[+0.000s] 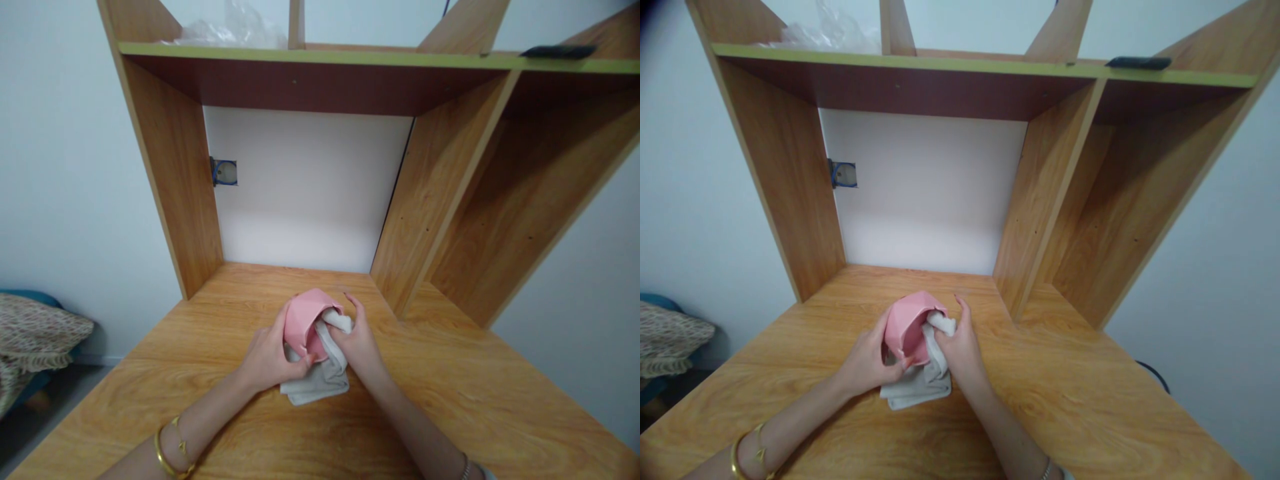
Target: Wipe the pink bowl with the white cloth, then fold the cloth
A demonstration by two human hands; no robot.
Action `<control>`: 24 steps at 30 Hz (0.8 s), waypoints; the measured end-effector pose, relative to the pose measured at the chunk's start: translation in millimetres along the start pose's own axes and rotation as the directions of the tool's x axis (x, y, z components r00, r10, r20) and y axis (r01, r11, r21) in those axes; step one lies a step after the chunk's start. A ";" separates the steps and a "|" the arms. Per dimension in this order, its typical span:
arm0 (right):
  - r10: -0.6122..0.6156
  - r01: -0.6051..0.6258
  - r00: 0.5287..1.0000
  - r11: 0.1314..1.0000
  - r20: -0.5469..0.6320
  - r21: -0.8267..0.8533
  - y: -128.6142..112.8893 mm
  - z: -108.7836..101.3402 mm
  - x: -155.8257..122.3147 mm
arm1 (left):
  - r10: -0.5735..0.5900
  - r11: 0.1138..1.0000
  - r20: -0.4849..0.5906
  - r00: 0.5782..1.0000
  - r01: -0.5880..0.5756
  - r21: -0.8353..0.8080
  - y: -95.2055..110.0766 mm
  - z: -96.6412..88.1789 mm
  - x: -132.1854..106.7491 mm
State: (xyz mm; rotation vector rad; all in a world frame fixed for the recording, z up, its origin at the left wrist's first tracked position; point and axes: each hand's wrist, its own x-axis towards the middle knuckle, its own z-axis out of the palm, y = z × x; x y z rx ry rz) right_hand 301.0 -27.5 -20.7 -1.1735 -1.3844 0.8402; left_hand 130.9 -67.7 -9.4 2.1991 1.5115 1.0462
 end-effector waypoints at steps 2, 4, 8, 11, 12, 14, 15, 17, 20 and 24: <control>-0.011 0.011 1.000 0.997 -0.004 -0.075 -5.0 -1.3 -1.0 | 0.025 0.999 -0.015 1.000 -0.025 0.025 -1.9 -0.6 0.1; -0.012 0.011 1.000 0.985 -0.007 -0.175 -10.9 -2.2 -3.0 | 0.061 0.997 -0.023 0.998 -0.060 0.042 -3.7 -1.7 0.1; -0.022 0.026 1.000 0.965 0.020 -0.260 -17.7 -2.3 -7.3 | 0.104 0.992 0.009 0.995 -0.104 0.076 -6.6 -3.7 -0.5; -0.038 0.051 0.998 0.964 0.055 -0.260 -14.1 -1.2 -8.1 | 0.110 0.989 0.022 0.994 -0.111 0.101 -7.9 -3.7 -1.1; -0.043 0.058 0.997 0.964 0.063 -0.261 -11.6 -0.9 -7.8 | 0.108 0.988 0.027 0.994 -0.110 0.108 -8.2 -3.5 -1.2; -0.049 0.069 0.996 0.961 0.080 -0.266 -6.3 -0.6 -7.0 | 0.104 0.986 0.033 0.994 -0.108 0.127 -8.7 -3.1 -1.3; -0.050 0.073 0.995 0.960 0.090 -0.270 -3.9 -0.7 -6.6 | 0.105 0.984 0.032 0.994 -0.108 0.140 -9.0 -2.9 -1.3; -0.051 0.079 0.993 0.957 0.108 -0.280 0.1 -1.6 -5.6 | 0.112 0.980 0.029 0.993 -0.115 0.161 -9.6 -2.6 -1.2; -0.054 0.090 0.991 0.951 0.126 -0.297 4.1 -3.5 -4.4 | 0.109 0.980 0.040 0.993 -0.114 0.164 -10.5 -2.3 -0.8; -0.063 0.105 0.988 0.947 0.143 -0.304 8.2 -4.7 -2.8 | 0.102 0.983 0.050 0.994 -0.108 0.148 -10.1 -3.0 0.0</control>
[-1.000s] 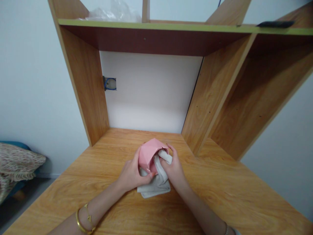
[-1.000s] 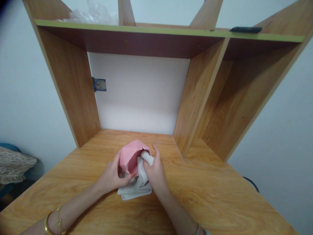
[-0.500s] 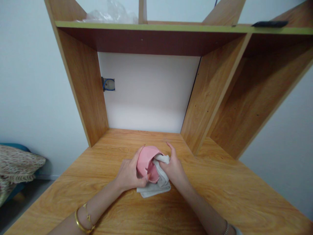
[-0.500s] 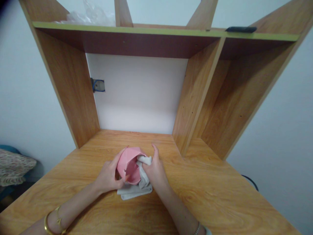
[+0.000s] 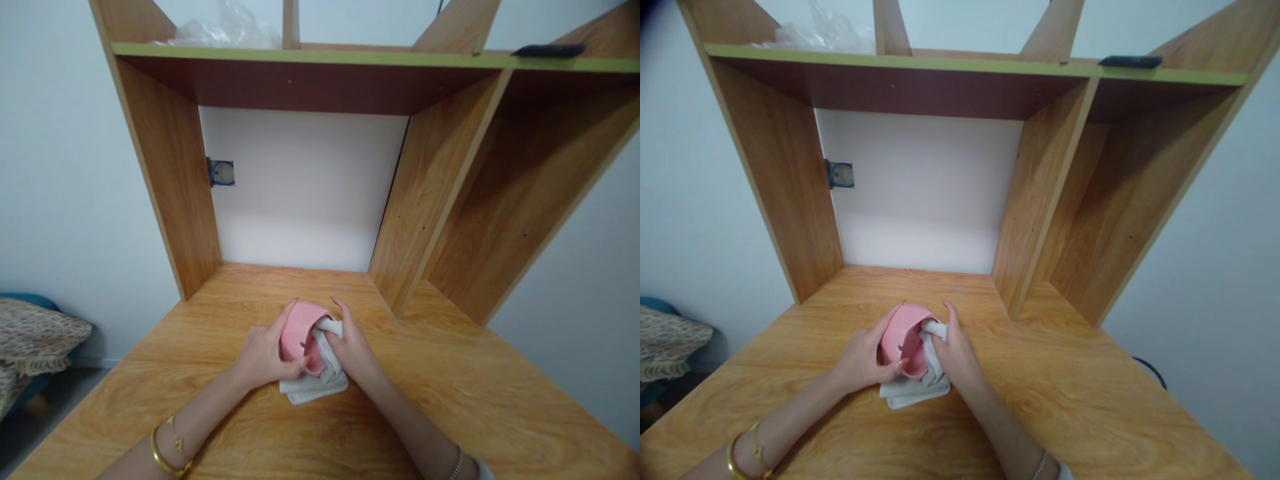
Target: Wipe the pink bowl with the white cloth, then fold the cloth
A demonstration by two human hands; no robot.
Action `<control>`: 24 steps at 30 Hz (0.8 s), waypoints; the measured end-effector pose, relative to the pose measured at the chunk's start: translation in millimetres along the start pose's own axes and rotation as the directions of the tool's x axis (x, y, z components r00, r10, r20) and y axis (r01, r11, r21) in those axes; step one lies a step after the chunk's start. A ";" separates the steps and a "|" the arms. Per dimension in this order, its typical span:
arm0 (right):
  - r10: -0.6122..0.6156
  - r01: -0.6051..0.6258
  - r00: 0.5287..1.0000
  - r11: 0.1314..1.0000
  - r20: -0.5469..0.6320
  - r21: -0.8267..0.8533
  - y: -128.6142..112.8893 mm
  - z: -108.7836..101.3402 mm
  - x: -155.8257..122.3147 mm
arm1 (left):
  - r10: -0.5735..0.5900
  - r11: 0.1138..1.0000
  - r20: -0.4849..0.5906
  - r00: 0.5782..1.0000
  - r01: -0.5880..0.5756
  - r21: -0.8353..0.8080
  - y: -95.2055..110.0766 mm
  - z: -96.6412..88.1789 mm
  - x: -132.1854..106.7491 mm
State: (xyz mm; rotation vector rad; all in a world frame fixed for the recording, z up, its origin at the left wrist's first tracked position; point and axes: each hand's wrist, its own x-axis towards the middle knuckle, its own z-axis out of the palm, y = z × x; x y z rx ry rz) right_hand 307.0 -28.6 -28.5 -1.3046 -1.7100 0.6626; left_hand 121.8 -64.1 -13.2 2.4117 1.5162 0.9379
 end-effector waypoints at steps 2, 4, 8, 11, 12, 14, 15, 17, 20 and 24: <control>-0.013 0.013 1.000 1.000 0.004 0.008 1.4 0.7 0.4 | -0.015 1.000 0.013 1.000 0.015 0.007 0.6 -1.1 0.8; -0.034 0.035 0.999 0.999 -0.015 0.030 2.1 1.5 0.6 | -0.048 0.999 0.019 0.999 0.048 0.000 0.9 -2.4 2.0; -0.039 0.044 0.998 0.994 -0.056 0.095 2.6 2.3 1.1 | -0.078 0.985 -0.031 0.996 0.072 -0.157 -0.5 -2.6 4.3; -0.022 0.031 0.998 0.987 -0.056 0.158 2.6 2.5 1.7 | -0.080 0.961 -0.051 0.996 0.063 -0.270 -1.3 0.7 4.4; -0.019 0.030 0.998 0.983 -0.062 0.180 2.4 2.7 1.9 | -0.085 0.954 -0.048 0.995 0.068 -0.291 -1.0 2.3 4.1; -0.012 0.029 0.997 0.973 -0.076 0.228 1.3 3.2 2.0 | -0.106 0.945 -0.030 0.994 0.092 -0.315 0.6 5.4 3.4; -0.008 0.028 0.997 0.967 -0.080 0.252 0.5 3.6 1.9 | -0.123 0.941 -0.018 0.992 0.110 -0.319 1.7 6.7 3.0; 0.008 0.019 0.996 0.955 -0.091 0.296 -1.5 4.6 1.4 | -0.150 0.939 -0.001 0.989 0.142 -0.315 4.4 8.3 2.3; 0.036 0.000 0.996 0.928 -0.087 0.374 -4.3 6.2 0.4 | -0.176 0.934 0.012 0.984 0.171 -0.312 8.1 8.6 1.9; 0.049 -0.015 0.997 0.903 -0.068 0.429 -5.7 7.4 -0.2 | -0.163 0.929 0.015 0.986 0.159 -0.333 9.7 6.9 2.3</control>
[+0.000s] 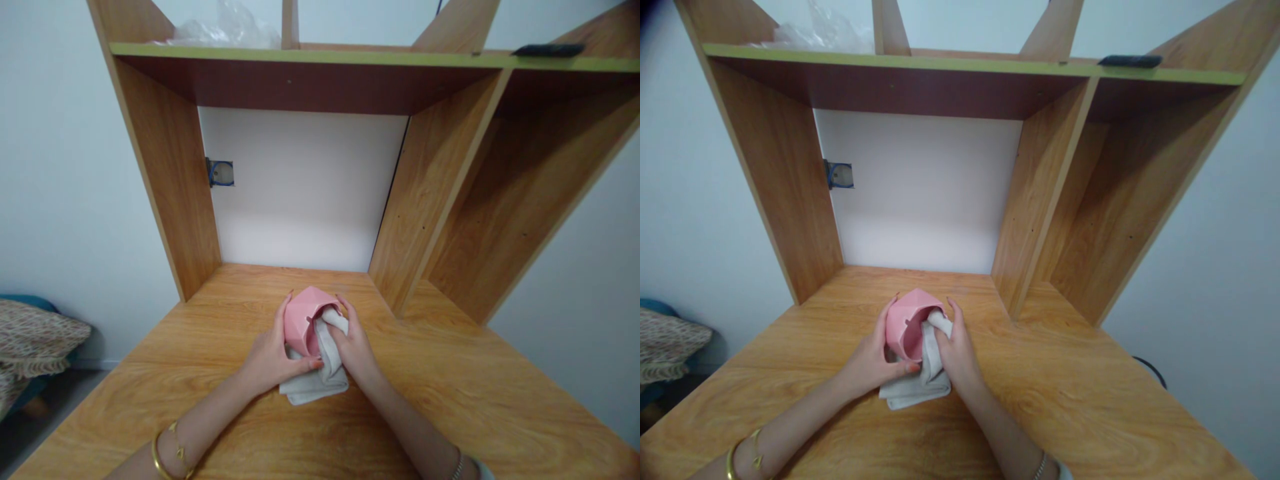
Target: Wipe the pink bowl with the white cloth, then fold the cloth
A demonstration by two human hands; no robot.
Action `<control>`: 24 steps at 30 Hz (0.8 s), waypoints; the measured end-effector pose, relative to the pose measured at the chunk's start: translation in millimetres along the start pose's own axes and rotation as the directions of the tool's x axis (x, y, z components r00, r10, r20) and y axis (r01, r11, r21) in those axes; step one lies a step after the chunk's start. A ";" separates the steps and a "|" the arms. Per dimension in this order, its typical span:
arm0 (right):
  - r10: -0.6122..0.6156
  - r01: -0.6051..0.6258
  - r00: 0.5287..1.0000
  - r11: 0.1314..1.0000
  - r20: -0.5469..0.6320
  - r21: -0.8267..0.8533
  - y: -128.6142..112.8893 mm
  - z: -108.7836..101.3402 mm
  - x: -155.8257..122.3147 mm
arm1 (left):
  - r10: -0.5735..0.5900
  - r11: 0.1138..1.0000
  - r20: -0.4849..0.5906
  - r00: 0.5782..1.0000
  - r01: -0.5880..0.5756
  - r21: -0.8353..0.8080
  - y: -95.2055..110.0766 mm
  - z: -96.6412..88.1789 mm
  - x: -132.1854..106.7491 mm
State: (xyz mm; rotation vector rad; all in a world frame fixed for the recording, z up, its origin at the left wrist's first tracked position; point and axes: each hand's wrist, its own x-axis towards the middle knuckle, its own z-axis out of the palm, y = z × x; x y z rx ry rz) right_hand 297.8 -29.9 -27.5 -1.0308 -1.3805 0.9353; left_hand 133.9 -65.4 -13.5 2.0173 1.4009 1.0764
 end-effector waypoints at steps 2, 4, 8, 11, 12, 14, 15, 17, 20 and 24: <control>-0.001 0.001 1.000 1.000 -0.008 0.004 0.9 0.0 0.2 | 0.023 1.000 0.006 1.000 -0.023 0.008 -0.1 -1.3 0.2; 0.001 -0.001 1.000 1.000 -0.015 -0.004 2.7 -0.2 0.8 | 0.037 0.999 0.011 0.999 -0.037 0.014 -0.3 -2.4 0.2; -0.002 0.000 0.999 0.997 -0.032 -0.077 7.9 -0.9 3.1 | 0.074 0.997 0.002 0.997 -0.074 0.015 0.2 -4.0 0.0; 0.009 -0.012 1.000 0.991 -0.025 -0.135 9.9 -1.6 5.2 | 0.107 0.993 -0.010 0.994 -0.106 0.056 1.4 -5.5 0.1; 0.017 -0.021 1.000 0.987 -0.026 -0.161 9.7 -1.9 5.8 | 0.110 0.990 -0.003 0.994 -0.109 0.092 1.7 -6.2 0.2; 0.032 -0.038 0.999 0.975 -0.033 -0.219 8.2 -2.7 6.7 | 0.103 0.976 0.021 0.994 -0.105 0.189 2.0 -7.8 0.3; 0.035 -0.043 0.999 0.968 -0.036 -0.248 6.9 -3.2 7.0 | 0.098 0.966 0.033 0.995 -0.103 0.239 2.0 -8.6 0.4; 0.026 -0.037 0.999 0.953 -0.040 -0.300 3.7 -4.1 7.2 | 0.106 0.947 0.043 0.993 -0.114 0.300 1.9 -10.1 0.3; -0.009 -0.011 0.998 0.928 -0.054 -0.373 -1.6 -5.0 5.9 | 0.140 0.934 0.033 0.990 -0.143 0.327 2.1 -11.8 -0.2; -0.032 0.008 0.998 0.906 -0.050 -0.424 -8.1 -5.0 2.8 | 0.140 0.929 0.050 0.989 -0.148 0.339 3.9 -13.7 -1.0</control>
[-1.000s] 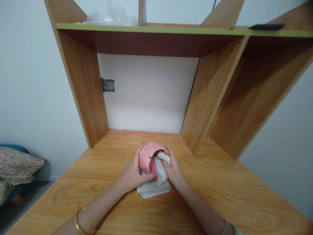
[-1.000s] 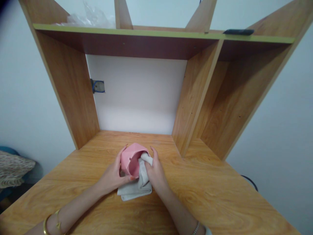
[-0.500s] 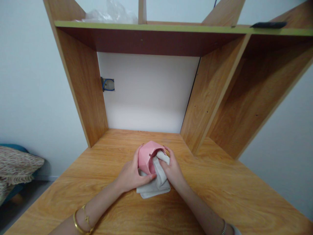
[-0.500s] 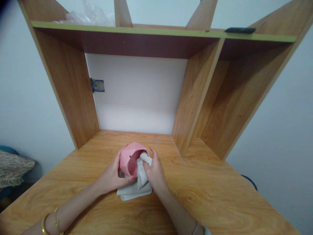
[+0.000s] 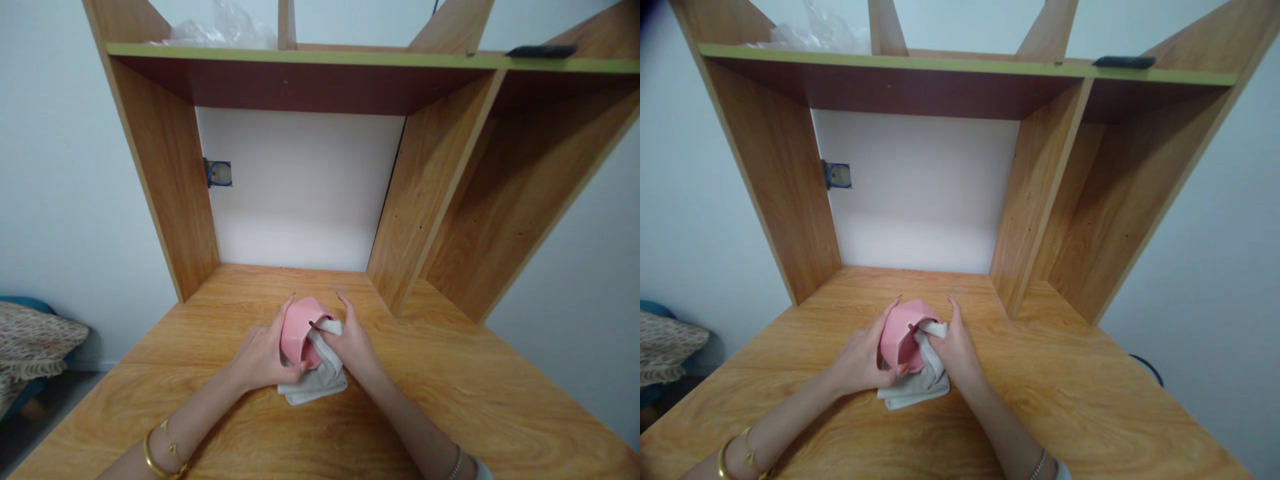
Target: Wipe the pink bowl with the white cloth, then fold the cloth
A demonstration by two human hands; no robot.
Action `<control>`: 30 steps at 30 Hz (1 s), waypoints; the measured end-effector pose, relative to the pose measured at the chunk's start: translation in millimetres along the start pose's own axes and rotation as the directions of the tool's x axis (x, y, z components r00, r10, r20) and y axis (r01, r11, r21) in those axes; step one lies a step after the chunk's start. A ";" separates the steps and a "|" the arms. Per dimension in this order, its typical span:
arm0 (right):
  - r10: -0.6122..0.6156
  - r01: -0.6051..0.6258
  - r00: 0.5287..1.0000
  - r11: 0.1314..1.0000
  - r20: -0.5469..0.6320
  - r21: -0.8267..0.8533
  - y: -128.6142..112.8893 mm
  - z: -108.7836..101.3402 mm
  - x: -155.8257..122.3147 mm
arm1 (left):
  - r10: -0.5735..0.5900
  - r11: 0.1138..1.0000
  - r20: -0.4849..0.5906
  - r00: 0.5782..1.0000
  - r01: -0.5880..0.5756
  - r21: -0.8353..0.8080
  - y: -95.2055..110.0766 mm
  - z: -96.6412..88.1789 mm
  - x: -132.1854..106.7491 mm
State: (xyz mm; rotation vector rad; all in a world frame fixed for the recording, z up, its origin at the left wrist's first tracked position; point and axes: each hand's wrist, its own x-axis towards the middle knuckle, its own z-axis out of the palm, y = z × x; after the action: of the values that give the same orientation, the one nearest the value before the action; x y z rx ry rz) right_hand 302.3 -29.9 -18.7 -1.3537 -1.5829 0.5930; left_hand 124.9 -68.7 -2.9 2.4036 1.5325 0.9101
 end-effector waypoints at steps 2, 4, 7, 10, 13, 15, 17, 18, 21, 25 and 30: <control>-0.002 0.002 1.000 1.000 0.012 -0.015 -2.2 -0.9 -1.2 | 0.000 1.000 0.007 1.000 0.000 -0.008 0.5 -1.1 -0.1; 0.000 0.000 1.000 1.000 0.023 -0.023 -3.7 -1.5 -1.9 | 0.003 1.000 0.007 1.000 -0.003 -0.022 0.5 -2.0 -0.1; 0.003 -0.003 0.999 1.000 0.032 -0.025 -5.2 -2.1 -2.9 | 0.027 0.999 0.006 1.000 -0.027 -0.047 -0.8 -3.1 0.1; -0.007 0.009 0.999 0.999 0.041 -0.049 -5.6 -2.3 -4.1 | 0.066 0.996 0.011 0.998 -0.065 -0.068 -2.7 -4.1 -0.1; -0.038 0.042 0.998 0.998 0.059 -0.054 -3.6 -1.8 -4.8 | 0.072 0.994 0.018 0.997 -0.071 -0.080 -3.7 -4.5 -0.8; -0.058 0.061 0.995 0.998 0.079 -0.035 -1.3 -1.4 -4.4 | 0.048 0.995 0.020 0.999 -0.046 -0.087 -3.8 -3.8 -1.3; -0.076 0.077 0.992 0.997 0.100 -0.003 0.7 -1.3 -3.8 | 0.003 0.992 0.011 1.000 -0.001 -0.127 -4.2 -1.8 -1.0; -0.085 0.084 0.991 0.996 0.106 0.016 1.4 -1.3 -3.6 | -0.029 0.985 -0.001 1.000 0.028 -0.168 -4.7 -0.3 -0.2; -0.100 0.095 0.989 0.994 0.109 0.053 2.9 -1.7 -3.0 | -0.182 0.928 -0.098 0.978 0.138 -0.347 -9.6 5.8 5.5; -0.099 0.098 0.993 0.995 0.059 0.009 8.1 -0.8 -0.3 | -0.395 0.796 -0.221 0.892 0.212 -0.566 -22.6 11.8 16.6; -0.173 0.172 0.981 0.985 -0.092 -0.016 17.6 1.5 6.2 | -0.523 0.696 -0.265 0.810 0.226 -0.682 -34.5 13.9 21.5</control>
State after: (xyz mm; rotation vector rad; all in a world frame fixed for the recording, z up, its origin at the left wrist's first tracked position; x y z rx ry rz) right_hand 309.9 -18.9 -31.9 -1.2172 -1.6080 0.4123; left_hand 112.4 -31.3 -20.0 1.3823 1.4515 1.6210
